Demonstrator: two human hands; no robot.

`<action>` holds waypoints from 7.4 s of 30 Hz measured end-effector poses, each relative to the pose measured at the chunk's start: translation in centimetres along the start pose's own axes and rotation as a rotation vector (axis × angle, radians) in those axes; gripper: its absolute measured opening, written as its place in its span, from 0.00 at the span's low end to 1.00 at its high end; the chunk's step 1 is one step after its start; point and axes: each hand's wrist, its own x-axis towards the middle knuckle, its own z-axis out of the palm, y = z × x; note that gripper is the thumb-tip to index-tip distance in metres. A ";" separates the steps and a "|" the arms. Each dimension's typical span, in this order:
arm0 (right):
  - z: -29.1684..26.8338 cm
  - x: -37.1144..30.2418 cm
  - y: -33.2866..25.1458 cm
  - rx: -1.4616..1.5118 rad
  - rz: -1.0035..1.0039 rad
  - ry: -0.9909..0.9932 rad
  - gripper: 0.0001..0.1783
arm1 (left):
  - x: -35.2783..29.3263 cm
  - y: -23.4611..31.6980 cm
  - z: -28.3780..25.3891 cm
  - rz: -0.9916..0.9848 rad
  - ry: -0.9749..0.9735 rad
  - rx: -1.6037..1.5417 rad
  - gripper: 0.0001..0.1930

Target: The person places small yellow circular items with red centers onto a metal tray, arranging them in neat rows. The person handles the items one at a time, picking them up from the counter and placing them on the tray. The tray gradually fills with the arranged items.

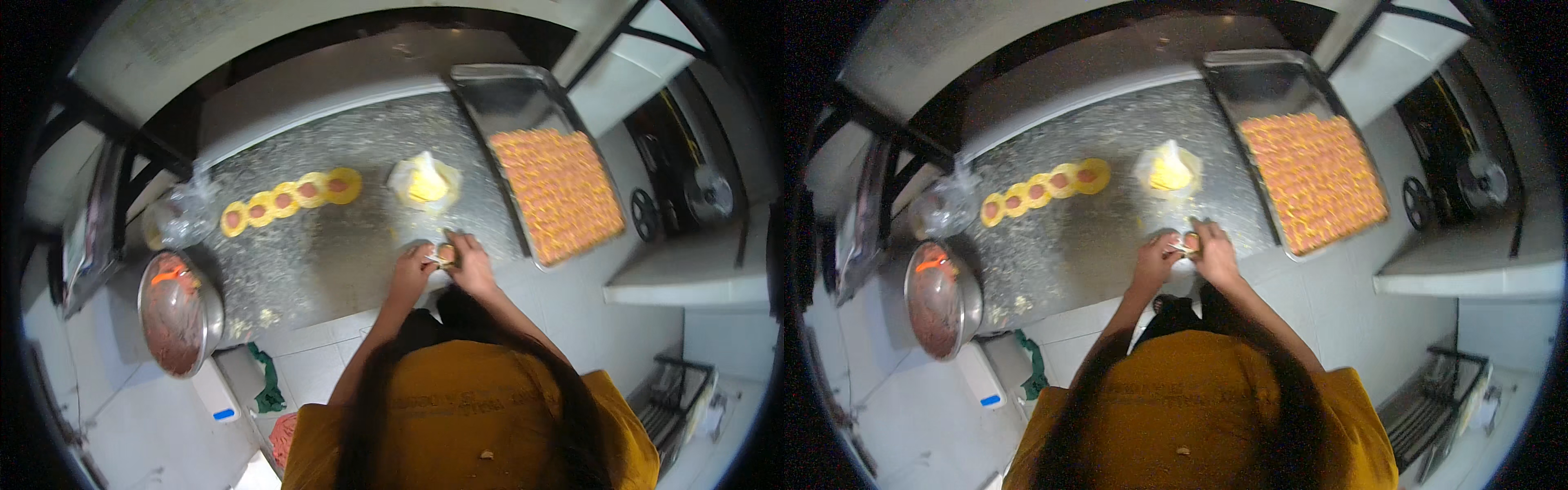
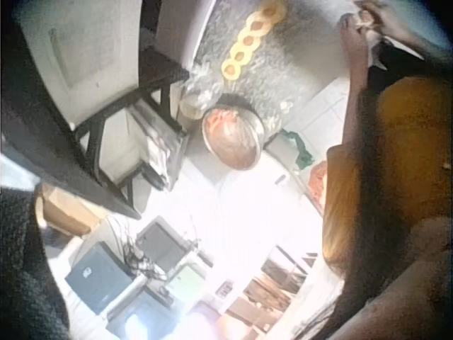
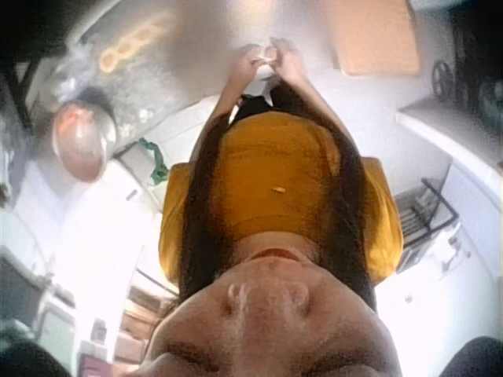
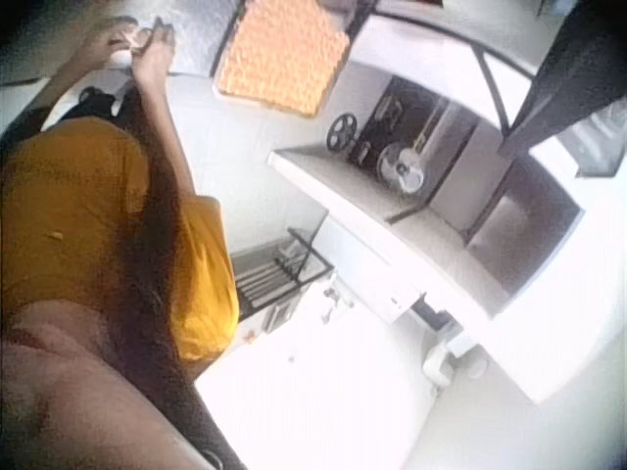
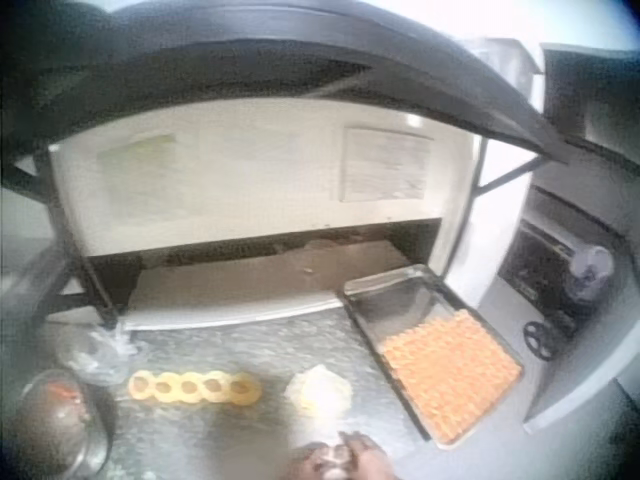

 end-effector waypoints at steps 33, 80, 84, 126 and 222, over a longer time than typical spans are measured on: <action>-27.2 17.8 25.7 0.147 0.254 0.100 0.10 | -5.3 -12.0 -23.6 -0.198 1.153 -1.220 0.16; -23.2 28.5 38.2 -0.043 -0.168 -0.546 0.15 | -6.9 9.0 5.3 -0.345 0.927 -1.192 0.15; -22.4 28.7 39.9 -0.006 -0.163 -0.560 0.16 | -5.7 9.1 5.8 -0.392 0.875 -1.208 0.15; -2.1 0.1 6.5 1.194 0.483 -0.113 0.17 | 2.0 3.4 5.2 -0.440 0.165 -0.677 0.05; -3.9 -1.2 6.2 0.044 0.002 -0.128 0.22 | 2.6 4.6 5.0 0.044 -0.224 0.231 0.12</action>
